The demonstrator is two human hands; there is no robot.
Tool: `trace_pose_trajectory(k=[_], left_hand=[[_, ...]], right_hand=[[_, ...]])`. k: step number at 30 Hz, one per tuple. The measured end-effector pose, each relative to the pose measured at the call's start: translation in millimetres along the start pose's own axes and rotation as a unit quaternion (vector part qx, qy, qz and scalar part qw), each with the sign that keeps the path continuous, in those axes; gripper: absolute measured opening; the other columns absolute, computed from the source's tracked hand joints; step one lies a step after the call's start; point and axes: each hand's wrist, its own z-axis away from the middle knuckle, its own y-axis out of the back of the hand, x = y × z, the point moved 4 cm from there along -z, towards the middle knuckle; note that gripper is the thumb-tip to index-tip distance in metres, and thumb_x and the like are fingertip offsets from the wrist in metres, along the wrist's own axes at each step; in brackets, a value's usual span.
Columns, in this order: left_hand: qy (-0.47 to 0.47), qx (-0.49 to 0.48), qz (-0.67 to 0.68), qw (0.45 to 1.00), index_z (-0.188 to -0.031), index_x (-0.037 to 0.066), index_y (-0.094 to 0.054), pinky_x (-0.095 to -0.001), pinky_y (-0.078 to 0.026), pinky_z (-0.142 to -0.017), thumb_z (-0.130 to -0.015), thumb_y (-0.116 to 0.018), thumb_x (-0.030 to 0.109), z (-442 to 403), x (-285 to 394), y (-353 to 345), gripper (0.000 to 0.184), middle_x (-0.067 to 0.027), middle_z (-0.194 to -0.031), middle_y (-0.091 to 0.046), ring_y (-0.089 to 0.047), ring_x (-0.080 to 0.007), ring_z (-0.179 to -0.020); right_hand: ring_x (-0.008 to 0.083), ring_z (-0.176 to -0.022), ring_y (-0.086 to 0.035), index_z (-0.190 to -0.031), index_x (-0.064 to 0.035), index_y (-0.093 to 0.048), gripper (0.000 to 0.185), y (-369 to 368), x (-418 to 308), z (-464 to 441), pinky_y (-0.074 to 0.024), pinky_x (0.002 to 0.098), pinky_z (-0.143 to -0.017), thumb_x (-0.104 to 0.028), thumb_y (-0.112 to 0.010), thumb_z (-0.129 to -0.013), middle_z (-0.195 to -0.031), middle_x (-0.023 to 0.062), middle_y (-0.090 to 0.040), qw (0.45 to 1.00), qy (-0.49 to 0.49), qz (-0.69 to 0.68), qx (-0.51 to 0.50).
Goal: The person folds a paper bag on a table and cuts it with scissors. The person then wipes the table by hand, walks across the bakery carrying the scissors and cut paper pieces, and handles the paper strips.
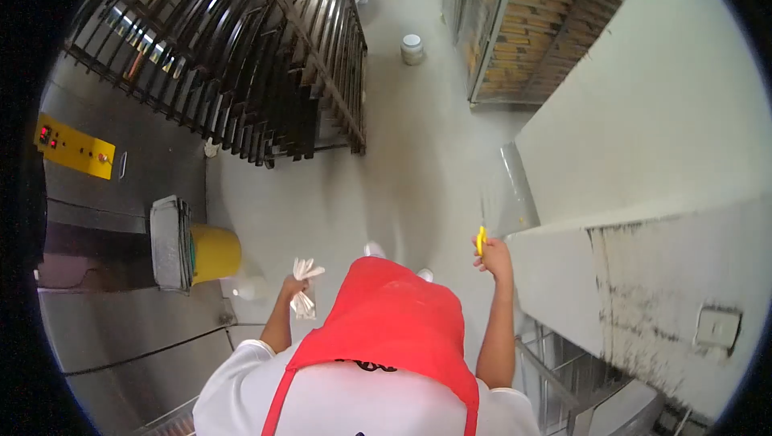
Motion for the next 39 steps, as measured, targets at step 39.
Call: trace_pose_trajectory(k=[39], left_hand=[[-0.219,-0.049,0.268,0.937,-0.102,-0.003,-0.067,-0.0345,-0.050,-0.063,-0.067,-0.061,-0.003,-509.7,1004.2,63.4,0.036,-0.0104,-0.085,-0.068,-0.064,-0.0199,-0.074]], right_hand=[[0.0047,-0.055,-0.052,-0.096,-0.0029,-0.059,0.027,-19.5,-718.6,-624.2,-0.0421,0.0220,-0.047,-0.027,-0.070,-0.087,-0.068,-0.0018,-0.058,0.961,0.127,0.039,-0.243]])
